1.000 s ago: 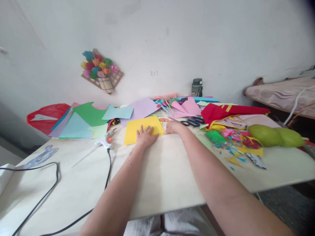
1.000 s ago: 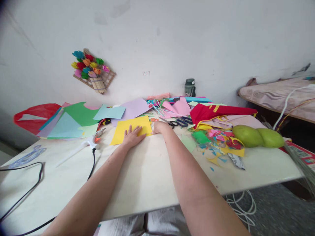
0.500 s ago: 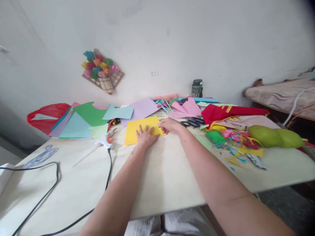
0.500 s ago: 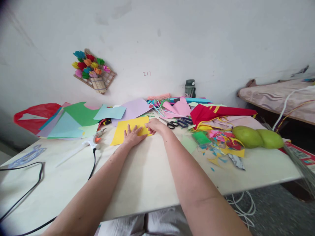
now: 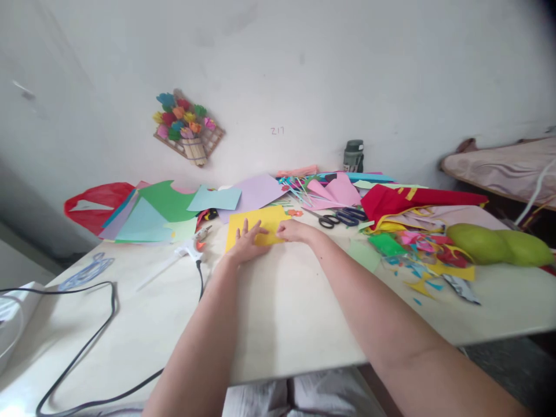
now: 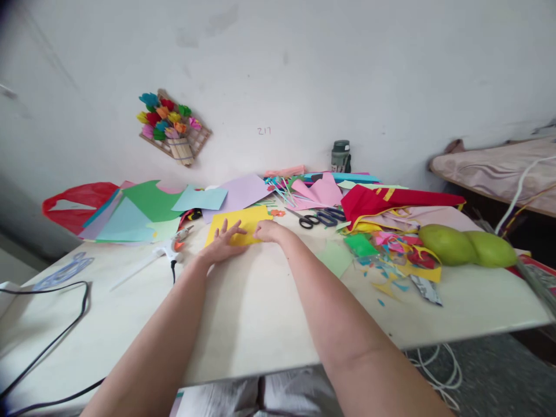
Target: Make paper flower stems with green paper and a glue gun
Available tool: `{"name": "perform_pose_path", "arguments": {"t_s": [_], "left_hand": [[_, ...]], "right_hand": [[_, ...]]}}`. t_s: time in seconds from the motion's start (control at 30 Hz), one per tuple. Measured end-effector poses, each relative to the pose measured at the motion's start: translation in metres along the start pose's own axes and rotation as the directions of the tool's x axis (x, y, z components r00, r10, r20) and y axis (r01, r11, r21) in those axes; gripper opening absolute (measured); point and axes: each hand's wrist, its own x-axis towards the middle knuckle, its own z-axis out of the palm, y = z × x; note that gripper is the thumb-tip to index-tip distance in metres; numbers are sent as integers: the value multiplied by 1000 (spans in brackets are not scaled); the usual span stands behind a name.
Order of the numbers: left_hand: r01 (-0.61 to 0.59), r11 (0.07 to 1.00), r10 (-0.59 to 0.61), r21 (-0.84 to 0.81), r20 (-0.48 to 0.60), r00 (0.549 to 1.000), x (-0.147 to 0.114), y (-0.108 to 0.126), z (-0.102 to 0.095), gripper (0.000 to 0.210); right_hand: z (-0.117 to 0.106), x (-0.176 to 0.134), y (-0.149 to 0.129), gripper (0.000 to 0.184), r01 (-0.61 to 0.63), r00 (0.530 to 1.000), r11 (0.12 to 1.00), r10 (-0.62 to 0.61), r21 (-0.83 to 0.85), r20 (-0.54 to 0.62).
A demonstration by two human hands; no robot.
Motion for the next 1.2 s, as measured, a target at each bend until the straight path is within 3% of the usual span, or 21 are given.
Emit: {"name": "perform_pose_path", "arguments": {"t_s": [0.2, 0.67, 0.93, 1.2], "left_hand": [[8, 997, -10, -78, -30, 999, -6, -25, -6, 31], [-5, 1000, 6, 15, -59, 998, -10, -25, -8, 24], [-3, 998, -5, -55, -137, 991, -9, -25, -7, 23], [-5, 997, -3, -73, -105, 994, -8, -26, -7, 23]], "right_hand": [[6, 2, 7, 27, 142, 990, 989, -142, -47, 8], [7, -4, -12, 18, -13, 999, 979, 7, -205, -32], [10, 0, -8, 21, -6, 999, 975, -4, -223, -45], [10, -2, -13, 22, -43, 998, 971, 30, -236, -58]]}}
